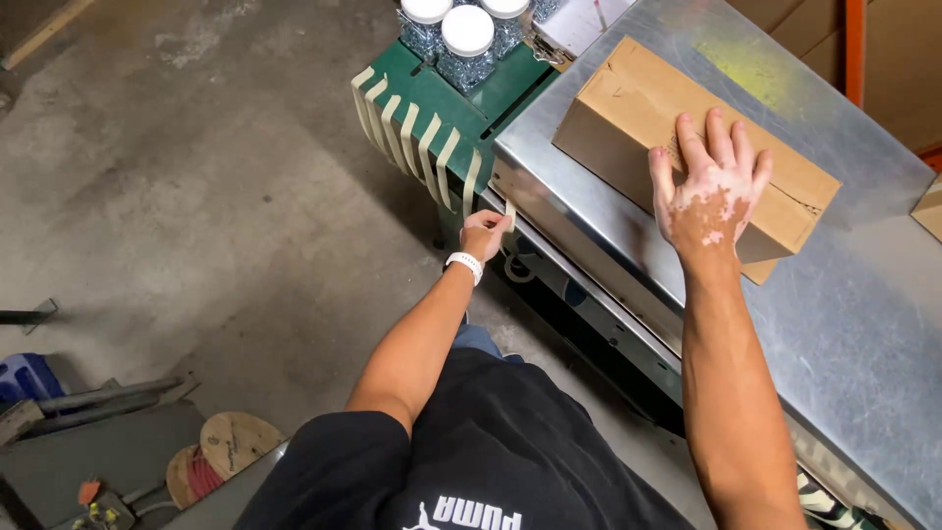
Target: The person assembles small cardboard boxes, places jars of screws inside them, and seals them with strips of tape by hand at a workstation.
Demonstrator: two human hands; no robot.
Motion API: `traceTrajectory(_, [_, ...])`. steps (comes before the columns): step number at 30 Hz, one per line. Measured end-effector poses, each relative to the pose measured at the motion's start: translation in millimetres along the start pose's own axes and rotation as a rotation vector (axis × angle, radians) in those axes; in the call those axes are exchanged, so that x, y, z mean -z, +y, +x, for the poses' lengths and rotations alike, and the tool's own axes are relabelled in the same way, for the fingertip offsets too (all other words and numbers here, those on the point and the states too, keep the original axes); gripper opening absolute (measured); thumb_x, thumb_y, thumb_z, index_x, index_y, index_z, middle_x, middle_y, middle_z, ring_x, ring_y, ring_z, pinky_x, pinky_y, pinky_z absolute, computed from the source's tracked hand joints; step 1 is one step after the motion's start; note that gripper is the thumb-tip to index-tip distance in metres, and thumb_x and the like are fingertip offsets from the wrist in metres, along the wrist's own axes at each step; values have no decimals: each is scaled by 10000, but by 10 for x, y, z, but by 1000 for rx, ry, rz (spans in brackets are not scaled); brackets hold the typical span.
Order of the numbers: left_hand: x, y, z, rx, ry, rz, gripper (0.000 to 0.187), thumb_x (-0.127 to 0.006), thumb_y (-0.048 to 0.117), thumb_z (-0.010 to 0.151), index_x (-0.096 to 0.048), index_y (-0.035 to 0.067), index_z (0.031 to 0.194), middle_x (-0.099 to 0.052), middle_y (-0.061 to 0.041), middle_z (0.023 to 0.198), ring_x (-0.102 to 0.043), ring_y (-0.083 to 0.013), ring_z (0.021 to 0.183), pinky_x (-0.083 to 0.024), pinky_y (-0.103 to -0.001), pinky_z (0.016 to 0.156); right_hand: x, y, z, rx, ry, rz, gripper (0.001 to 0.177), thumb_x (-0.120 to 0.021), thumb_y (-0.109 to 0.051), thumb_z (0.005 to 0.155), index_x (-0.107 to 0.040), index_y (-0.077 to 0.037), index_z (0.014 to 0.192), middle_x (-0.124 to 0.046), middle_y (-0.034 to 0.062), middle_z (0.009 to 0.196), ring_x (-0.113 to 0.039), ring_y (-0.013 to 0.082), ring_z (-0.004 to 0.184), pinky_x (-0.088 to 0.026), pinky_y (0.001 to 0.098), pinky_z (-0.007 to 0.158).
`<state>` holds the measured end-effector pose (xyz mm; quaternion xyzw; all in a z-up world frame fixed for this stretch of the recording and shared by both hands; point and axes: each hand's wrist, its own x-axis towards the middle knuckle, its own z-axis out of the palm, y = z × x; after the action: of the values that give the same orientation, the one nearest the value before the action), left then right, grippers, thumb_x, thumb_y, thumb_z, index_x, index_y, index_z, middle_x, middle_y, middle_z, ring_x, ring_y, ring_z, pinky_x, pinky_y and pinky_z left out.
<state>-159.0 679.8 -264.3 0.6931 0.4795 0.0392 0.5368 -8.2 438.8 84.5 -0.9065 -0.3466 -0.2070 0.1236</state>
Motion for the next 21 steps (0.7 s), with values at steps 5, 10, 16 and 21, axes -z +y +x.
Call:
traceTrajectory(5, [425, 235, -568, -194, -201, -174, 304, -868, 479, 915, -859, 215, 1066, -867, 13, 975, -803, -150, 983, -619, -343, 927, 166, -89, 13, -2, -85, 19, 494, -587, -513, 1238, -687, -304, 1675, -626, 191, 1704, -511, 475, 1576, -270, 776, 1219])
traceTrajectory(10, [1264, 1269, -1779, -381, -360, -381, 193, -834, 275, 978, -836, 87, 1023, -855, -83, 975, -736, -137, 970, -593, -352, 978, 192, -101, 97, -42, -133, -21, 479, -544, -521, 1225, -665, -365, 1661, -610, 167, 1708, -506, 455, 1588, -271, 761, 1235])
traceTrajectory(16, [1499, 3231, -2392, -853, -502, -747, 184, -783, 291, 1054, -762, 110, 1033, -827, -110, 1155, -699, -108, 1112, -617, -316, 956, 102, -63, 308, 60, 19, -46, 311, -583, -501, 1198, -852, -354, 1247, -676, -33, 1251, -575, 247, 1266, -388, 491, 1000])
traceTrajectory(21, [322, 3775, -1040, -921, -550, -987, 195, -786, 277, 1099, -711, 97, 1106, -750, -44, 1144, -682, -133, 1133, -643, -308, 928, 445, -223, 551, -216, -206, 539, 700, -358, -486, 1261, -752, -2, 943, -681, 285, 1155, -632, 579, 1098, -489, 650, 927])
